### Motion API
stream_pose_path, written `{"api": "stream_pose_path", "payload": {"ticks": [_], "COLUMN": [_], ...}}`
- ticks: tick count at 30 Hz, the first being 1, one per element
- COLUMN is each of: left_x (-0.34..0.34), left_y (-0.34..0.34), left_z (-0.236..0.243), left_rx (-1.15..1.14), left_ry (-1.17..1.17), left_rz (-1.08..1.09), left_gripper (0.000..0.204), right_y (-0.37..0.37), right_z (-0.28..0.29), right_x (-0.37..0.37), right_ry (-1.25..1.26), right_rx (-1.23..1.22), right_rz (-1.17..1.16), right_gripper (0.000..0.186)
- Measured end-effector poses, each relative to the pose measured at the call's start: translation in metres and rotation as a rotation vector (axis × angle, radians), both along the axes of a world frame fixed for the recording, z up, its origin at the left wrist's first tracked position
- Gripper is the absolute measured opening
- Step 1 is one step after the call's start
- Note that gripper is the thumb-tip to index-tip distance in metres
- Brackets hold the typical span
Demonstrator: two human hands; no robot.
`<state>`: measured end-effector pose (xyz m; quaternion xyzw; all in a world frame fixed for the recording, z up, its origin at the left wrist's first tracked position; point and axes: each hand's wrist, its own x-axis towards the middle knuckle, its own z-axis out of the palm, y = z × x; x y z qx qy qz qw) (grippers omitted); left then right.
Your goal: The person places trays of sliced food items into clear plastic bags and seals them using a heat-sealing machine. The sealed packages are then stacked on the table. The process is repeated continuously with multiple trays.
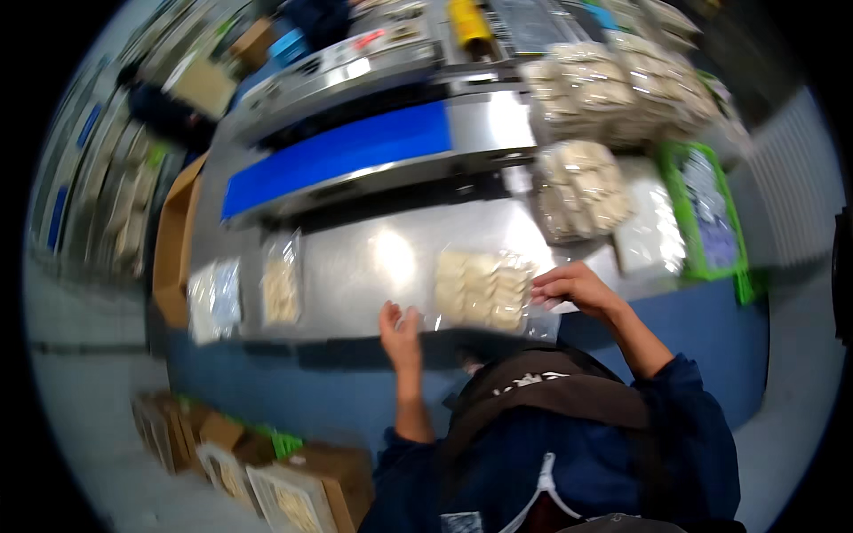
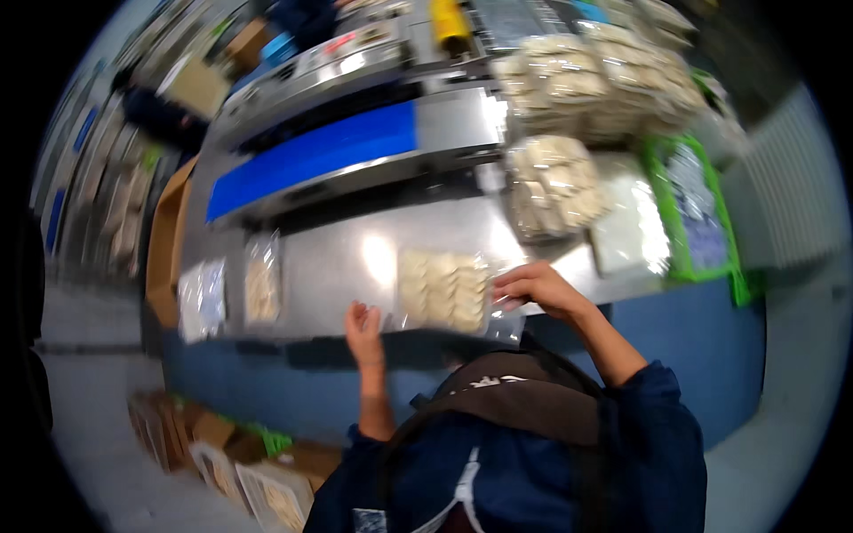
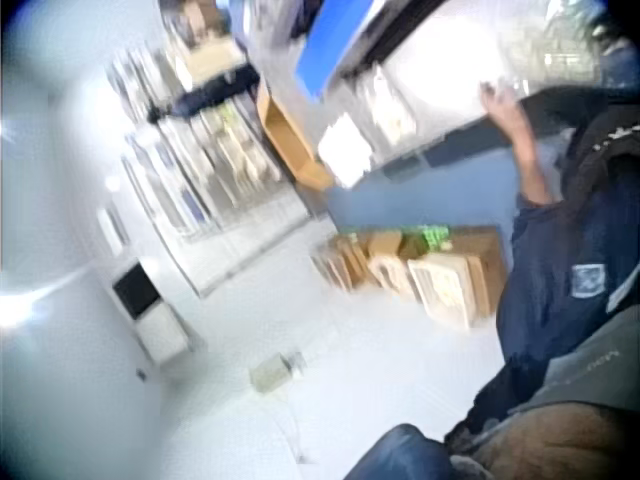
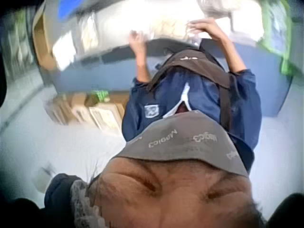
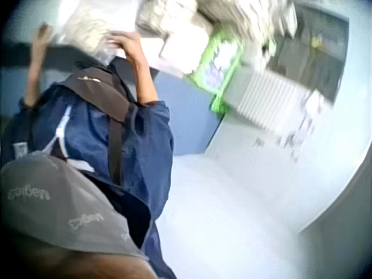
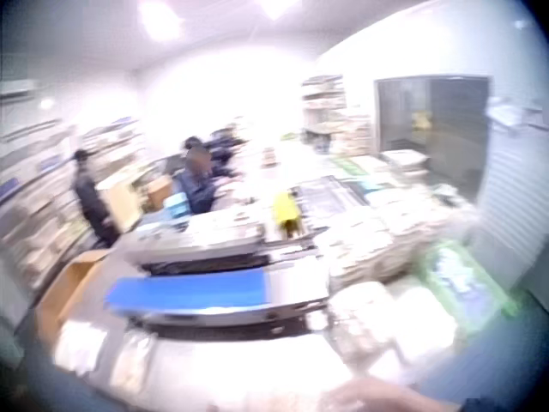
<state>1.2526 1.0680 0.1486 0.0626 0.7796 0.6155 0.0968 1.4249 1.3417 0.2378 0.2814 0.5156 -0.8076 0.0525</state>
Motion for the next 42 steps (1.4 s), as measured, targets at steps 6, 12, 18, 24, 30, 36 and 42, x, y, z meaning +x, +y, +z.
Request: {"api": "stream_pose_path", "payload": {"ticks": [6,12,18,24,30,36,42], "left_x": [-0.004,0.009,0.032,0.031,0.045,0.041,0.033], "left_y": [0.033,0.056,0.075,0.095,0.127,0.122,0.132], "left_z": [0.033,-0.009,0.001,0.024,0.042,0.047,0.031], "left_rx": [0.693,0.765,0.778,0.885,0.952,1.028,1.012], "left_ry": [-0.882,-1.079,-1.145,-1.013,-1.014,-1.03,-1.162], "left_rz": [-0.61,-0.714,-0.649,-0.532,-0.55,-0.594,-0.585], "left_gripper": [0.065,0.068,0.059,0.065,0.063,0.066,0.056], "right_y": [0.023,0.18,0.284,0.296,0.312,0.328,0.178], "right_z": [0.064,0.051,-0.054,-0.032,-0.051,-0.039,0.106], "right_x": [0.036,0.144,0.212,0.203,0.208,0.252,0.14], "right_ry": [0.169,0.18,-1.15,-1.192,-1.268,-0.876,0.093], "right_rx": [0.137,0.571,1.478,1.261,1.277,0.865,0.595], "right_rz": [0.362,-0.873,-0.497,-0.575,-0.474,-0.928,-0.6], "right_gripper": [0.021,0.017,0.024,0.022,0.028,0.028,0.007]}}
